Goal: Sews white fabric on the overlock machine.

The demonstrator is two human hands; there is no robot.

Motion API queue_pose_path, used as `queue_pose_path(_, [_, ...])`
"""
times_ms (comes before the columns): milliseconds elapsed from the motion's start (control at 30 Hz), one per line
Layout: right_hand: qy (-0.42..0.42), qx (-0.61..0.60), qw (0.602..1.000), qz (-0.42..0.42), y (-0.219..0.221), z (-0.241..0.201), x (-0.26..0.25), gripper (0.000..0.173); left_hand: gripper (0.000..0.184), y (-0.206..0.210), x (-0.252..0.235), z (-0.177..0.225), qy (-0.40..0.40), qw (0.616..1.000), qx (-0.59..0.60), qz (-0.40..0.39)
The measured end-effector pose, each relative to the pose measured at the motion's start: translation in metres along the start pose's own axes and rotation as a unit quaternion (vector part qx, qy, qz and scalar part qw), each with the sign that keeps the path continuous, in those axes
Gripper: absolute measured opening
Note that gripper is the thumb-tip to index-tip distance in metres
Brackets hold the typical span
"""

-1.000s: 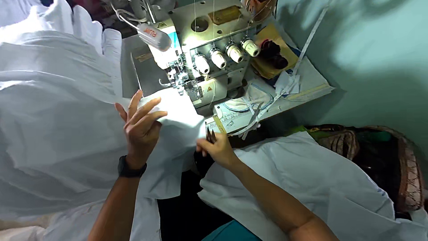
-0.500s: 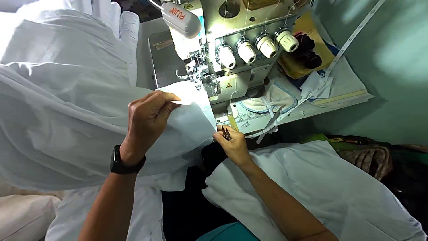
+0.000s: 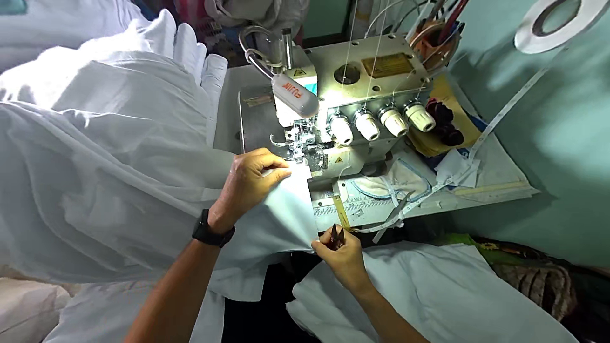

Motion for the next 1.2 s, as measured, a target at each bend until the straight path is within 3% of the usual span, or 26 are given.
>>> queue_pose_path(67, [-0.005, 0.020, 1.000, -0.007, 0.000, 0.001, 0.003, 0.012, 0.003, 0.006, 0.000, 0.005, -0.020, 0.998, -0.049, 0.031])
queue_pose_path(133, [-0.076, 0.081, 0.993, -0.034, -0.001, -0.004, 0.011, 0.009, 0.014, 0.019, 0.004, 0.017, -0.010, 0.986, -0.160, 0.036])
queue_pose_path(267, [-0.206, 0.135, 0.969, -0.033, -0.003, -0.013, 0.019, 0.007, 0.031, 0.066, 0.026, 0.038, -0.030, 0.928, -0.362, 0.085])
queue_pose_path(367, [-0.242, 0.150, 0.958, -0.025, -0.001, -0.024, 0.012, 0.005, 0.033, 0.064, 0.022, 0.025, -0.044, 0.946, -0.304, 0.100])
queue_pose_path(533, [-0.248, 0.171, 0.953, -0.006, 0.008, -0.037, -0.016, 0.005, 0.030, 0.032, -0.004, 0.005, -0.076, 0.978, -0.194, 0.015])
queue_pose_path(667, [-0.238, 0.132, 0.962, 0.022, 0.016, -0.050, -0.046, 0.002, 0.021, 0.014, -0.033, -0.015, -0.072, 0.981, -0.180, 0.007])
queue_pose_path(800, [-0.284, 0.095, 0.954, 0.025, 0.023, -0.061, -0.073, 0.010, 0.029, 0.001, -0.059, -0.037, -0.086, 0.985, -0.146, 0.017])
queue_pose_path(1033, [-0.345, 0.281, 0.887, 0.126, 0.030, -0.064, -0.092, 0.015, 0.049, -0.021, -0.090, -0.074, -0.191, 0.974, -0.115, 0.047])
queue_pose_path(1200, [-0.345, 0.279, 0.894, 0.071, 0.030, -0.060, -0.078, 0.016, 0.052, -0.034, -0.089, -0.093, -0.261, 0.957, -0.021, 0.129])
Point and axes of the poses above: each hand's wrist, its own x-axis away from the middle knuckle, its own y-axis out of the palm, z = x × y, the point moved 3 cm from there along -x, towards the middle knuckle, and after that the axes turned 6 degrees about -z, right-handed, at the moved point
